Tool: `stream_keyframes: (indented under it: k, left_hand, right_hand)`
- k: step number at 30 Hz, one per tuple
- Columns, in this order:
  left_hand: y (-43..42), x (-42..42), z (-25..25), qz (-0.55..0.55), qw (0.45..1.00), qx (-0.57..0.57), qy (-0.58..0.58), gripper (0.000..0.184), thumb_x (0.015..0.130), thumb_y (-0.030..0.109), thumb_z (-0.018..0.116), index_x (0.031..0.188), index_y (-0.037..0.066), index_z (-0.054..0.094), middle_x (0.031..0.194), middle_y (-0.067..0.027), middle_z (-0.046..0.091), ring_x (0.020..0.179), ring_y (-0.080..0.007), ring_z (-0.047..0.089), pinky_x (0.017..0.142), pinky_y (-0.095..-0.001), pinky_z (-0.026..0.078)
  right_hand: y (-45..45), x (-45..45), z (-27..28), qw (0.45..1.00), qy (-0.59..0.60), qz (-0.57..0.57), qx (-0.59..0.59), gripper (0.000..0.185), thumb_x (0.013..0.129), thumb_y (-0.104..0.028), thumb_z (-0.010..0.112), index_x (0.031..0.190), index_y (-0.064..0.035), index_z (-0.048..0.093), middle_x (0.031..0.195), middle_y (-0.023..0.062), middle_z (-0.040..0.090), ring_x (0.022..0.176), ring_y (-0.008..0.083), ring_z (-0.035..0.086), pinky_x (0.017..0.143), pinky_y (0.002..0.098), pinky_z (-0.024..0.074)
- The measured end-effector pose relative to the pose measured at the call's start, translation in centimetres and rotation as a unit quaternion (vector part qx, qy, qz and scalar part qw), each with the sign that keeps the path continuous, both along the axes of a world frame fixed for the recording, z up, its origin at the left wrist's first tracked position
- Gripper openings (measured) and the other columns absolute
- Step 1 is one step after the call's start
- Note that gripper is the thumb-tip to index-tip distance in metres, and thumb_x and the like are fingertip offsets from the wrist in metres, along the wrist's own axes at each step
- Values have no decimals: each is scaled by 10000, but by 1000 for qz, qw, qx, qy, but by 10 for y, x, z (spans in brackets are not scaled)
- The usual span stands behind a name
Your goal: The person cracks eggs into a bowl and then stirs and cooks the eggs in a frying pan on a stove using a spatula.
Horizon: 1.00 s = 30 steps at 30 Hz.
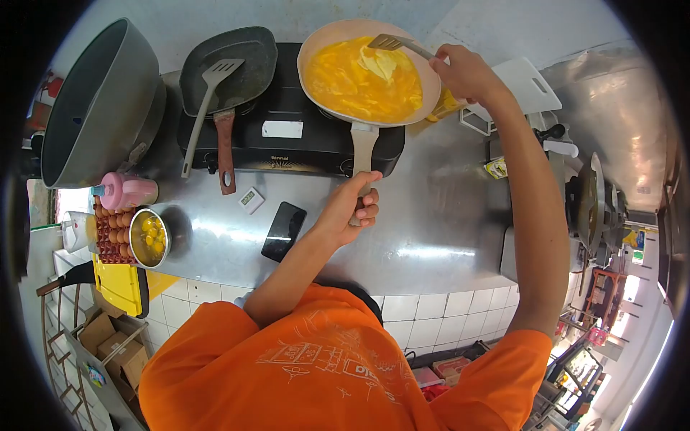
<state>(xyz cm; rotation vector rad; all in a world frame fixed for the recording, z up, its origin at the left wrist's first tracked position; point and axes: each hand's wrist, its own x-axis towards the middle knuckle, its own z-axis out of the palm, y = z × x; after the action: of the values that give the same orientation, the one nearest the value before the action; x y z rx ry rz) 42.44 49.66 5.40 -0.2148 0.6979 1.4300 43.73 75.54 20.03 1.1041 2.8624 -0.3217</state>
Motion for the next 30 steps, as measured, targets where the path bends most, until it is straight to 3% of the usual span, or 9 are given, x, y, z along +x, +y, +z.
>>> stream_keyframes:
  k: [1, 5, 7, 11, 13, 20, 22, 27, 30]
  left_hand:
    - [0, 1, 0, -1, 1000, -2, -1, 337, 874, 311, 635, 1111, 106, 511, 628, 48, 393, 456, -48, 343, 437, -235, 282]
    - [2, 2, -3, -11, 1000, 9, 12, 336, 873, 314, 637, 1106, 109, 510, 623, 50, 391, 454, -47, 338, 440, -236, 279]
    - [1, 2, -3, -6, 1000, 3, 12, 331, 874, 313, 636, 1101, 110, 508, 622, 51, 390, 450, -46, 333, 445, -236, 278]
    - [1, 2, 2, -9, 1000, -5, 25, 324, 876, 310, 633, 1097, 108, 508, 619, 51, 388, 447, -48, 332, 447, -237, 278]
    - [3, 2, 0, -6, 1000, -2, 3, 250, 874, 263, 625, 911, 166, 397, 612, 39, 411, 432, -55, 330, 422, -244, 279]
    - [2, 0, -2, -7, 1000, 11, -1, 254, 869, 281, 623, 1004, 131, 469, 614, 33, 407, 442, -64, 331, 439, -251, 279]
    - [1, 1, -2, -6, 1000, 15, 2, 289, 872, 289, 616, 1062, 118, 481, 615, 32, 404, 446, -67, 333, 449, -252, 282]
    - [3, 4, -1, 1, 1000, 14, 3, 299, 884, 323, 602, 1071, 110, 507, 610, 48, 400, 453, -57, 340, 457, -243, 282]
    - [4, 5, -2, 1, 1000, 10, 5, 309, 882, 333, 602, 1071, 108, 507, 610, 48, 396, 453, -58, 338, 462, -245, 279]
  right_hand:
    - [-10, -5, 7, 988, -47, -112, -100, 342, 941, -291, 524, 1115, -3, 584, 899, 265, 663, 853, 424, 648, 746, 502, 512]
    - [2, -9, -58, 981, 92, -129, -110, 332, 946, -278, 509, 1107, 6, 571, 878, 277, 657, 828, 426, 648, 737, 507, 516]
    - [10, -12, -105, 986, 126, 16, 108, 288, 954, -238, 484, 1073, 15, 551, 854, 261, 661, 792, 406, 663, 687, 508, 531]
    - [-33, -11, -119, 992, 37, 54, 108, 252, 961, -204, 462, 1049, 22, 531, 856, 244, 668, 823, 428, 659, 709, 525, 528]
    - [-56, -6, -113, 997, 10, 13, 72, 247, 964, -190, 461, 1042, 34, 528, 854, 242, 667, 849, 434, 654, 743, 524, 521]
    - [-42, 28, -89, 990, -39, 104, 82, 251, 972, -203, 454, 1035, 19, 554, 895, 243, 663, 846, 418, 647, 750, 509, 511]
    - [-52, 41, -47, 998, -11, 65, -21, 292, 985, -233, 447, 1018, 22, 583, 953, 237, 641, 902, 421, 609, 802, 499, 470]
    - [-88, 66, 36, 993, -90, 77, -16, 277, 979, -218, 449, 1074, 3, 587, 951, 226, 638, 928, 430, 589, 823, 510, 444]
    - [-100, 71, 31, 985, -145, 85, -26, 259, 977, -207, 452, 1049, 7, 580, 934, 226, 637, 915, 429, 594, 817, 509, 455]
